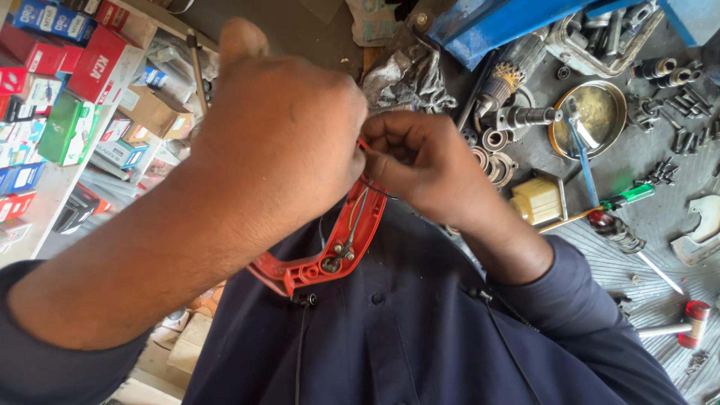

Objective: The person fits a black ring bearing into a red plastic engine housing, pressing and seating it into the circular recess with both hands. They then wipe their hands with a rag, pick up small parts from the workbench, and continue handling the housing and components.

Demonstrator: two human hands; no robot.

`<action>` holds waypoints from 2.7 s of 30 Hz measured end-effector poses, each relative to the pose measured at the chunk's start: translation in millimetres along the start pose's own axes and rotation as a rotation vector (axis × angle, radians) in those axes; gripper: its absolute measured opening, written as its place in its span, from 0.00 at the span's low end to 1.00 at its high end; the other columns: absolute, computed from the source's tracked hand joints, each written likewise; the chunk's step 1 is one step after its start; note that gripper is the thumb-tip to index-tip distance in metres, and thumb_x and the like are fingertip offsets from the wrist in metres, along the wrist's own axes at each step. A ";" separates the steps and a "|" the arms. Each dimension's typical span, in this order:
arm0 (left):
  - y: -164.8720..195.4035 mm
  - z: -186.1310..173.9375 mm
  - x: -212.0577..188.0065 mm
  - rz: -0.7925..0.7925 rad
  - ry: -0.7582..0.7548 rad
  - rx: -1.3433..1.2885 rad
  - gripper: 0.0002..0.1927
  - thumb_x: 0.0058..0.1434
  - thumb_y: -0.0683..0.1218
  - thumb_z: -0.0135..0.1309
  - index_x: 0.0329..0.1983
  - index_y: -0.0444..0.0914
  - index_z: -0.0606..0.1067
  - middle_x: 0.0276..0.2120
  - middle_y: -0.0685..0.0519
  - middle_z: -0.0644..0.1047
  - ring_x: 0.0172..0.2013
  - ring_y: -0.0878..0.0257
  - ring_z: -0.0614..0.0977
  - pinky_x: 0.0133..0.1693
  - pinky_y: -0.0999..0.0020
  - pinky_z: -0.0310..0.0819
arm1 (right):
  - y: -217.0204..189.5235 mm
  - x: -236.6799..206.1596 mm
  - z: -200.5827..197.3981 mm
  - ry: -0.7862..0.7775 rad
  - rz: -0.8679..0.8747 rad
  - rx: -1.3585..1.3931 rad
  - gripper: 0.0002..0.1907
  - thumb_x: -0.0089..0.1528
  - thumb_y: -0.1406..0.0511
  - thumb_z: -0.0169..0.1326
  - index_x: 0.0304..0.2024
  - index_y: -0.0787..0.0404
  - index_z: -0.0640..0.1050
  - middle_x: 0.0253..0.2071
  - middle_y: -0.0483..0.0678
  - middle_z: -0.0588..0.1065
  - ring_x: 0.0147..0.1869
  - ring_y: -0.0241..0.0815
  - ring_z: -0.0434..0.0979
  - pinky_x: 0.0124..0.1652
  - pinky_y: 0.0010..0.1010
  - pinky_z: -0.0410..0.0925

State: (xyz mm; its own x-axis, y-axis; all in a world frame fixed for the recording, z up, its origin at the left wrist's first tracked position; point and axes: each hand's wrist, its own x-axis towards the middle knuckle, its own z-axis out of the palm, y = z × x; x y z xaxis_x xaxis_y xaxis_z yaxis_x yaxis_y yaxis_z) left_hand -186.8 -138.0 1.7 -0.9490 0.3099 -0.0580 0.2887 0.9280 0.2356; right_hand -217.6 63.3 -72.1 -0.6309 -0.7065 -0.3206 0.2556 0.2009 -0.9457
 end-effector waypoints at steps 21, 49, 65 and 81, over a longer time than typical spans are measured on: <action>46.3 24.5 -115.2 0.047 0.497 -0.209 0.12 0.63 0.52 0.65 0.45 0.43 0.81 0.61 0.50 0.74 0.60 0.53 0.74 0.60 0.50 0.60 | 13.3 -43.5 18.0 -0.044 0.035 0.276 0.23 0.65 0.70 0.55 0.62 0.72 0.70 0.50 0.49 0.79 0.51 0.36 0.81 0.50 0.29 0.76; -58.0 -34.3 -106.3 0.273 0.380 -0.293 0.12 0.65 0.39 0.60 0.51 0.37 0.78 0.48 0.50 0.80 0.48 0.51 0.81 0.51 0.57 0.75 | -45.3 -54.6 82.9 0.611 -0.401 -0.681 0.16 0.60 0.73 0.60 0.51 0.61 0.80 0.55 0.52 0.76 0.61 0.48 0.80 0.58 0.35 0.73; -80.5 -33.5 -48.9 0.528 0.183 -0.390 0.05 0.57 0.43 0.64 0.33 0.37 0.80 0.31 0.49 0.79 0.38 0.49 0.81 0.40 0.55 0.74 | -63.7 -42.1 98.5 0.580 -0.401 -1.377 0.14 0.63 0.56 0.64 0.50 0.48 0.86 0.66 0.48 0.71 0.78 0.55 0.60 0.73 0.57 0.52; -60.8 -42.1 -13.0 0.411 -0.115 -0.355 0.09 0.54 0.48 0.64 0.32 0.38 0.81 0.30 0.46 0.79 0.32 0.45 0.81 0.35 0.51 0.73 | -74.4 -42.2 63.9 0.364 -0.420 -1.213 0.24 0.60 0.54 0.62 0.54 0.57 0.82 0.61 0.54 0.70 0.70 0.58 0.66 0.64 0.54 0.60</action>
State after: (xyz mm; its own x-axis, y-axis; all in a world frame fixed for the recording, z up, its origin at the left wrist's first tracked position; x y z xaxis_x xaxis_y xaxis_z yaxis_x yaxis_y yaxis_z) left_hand -197.3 -207.1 28.9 -0.7416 0.6708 0.0067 0.5529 0.6054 0.5725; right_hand -163.2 34.8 15.2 -0.7074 -0.6812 0.1887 -0.6946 0.6204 -0.3642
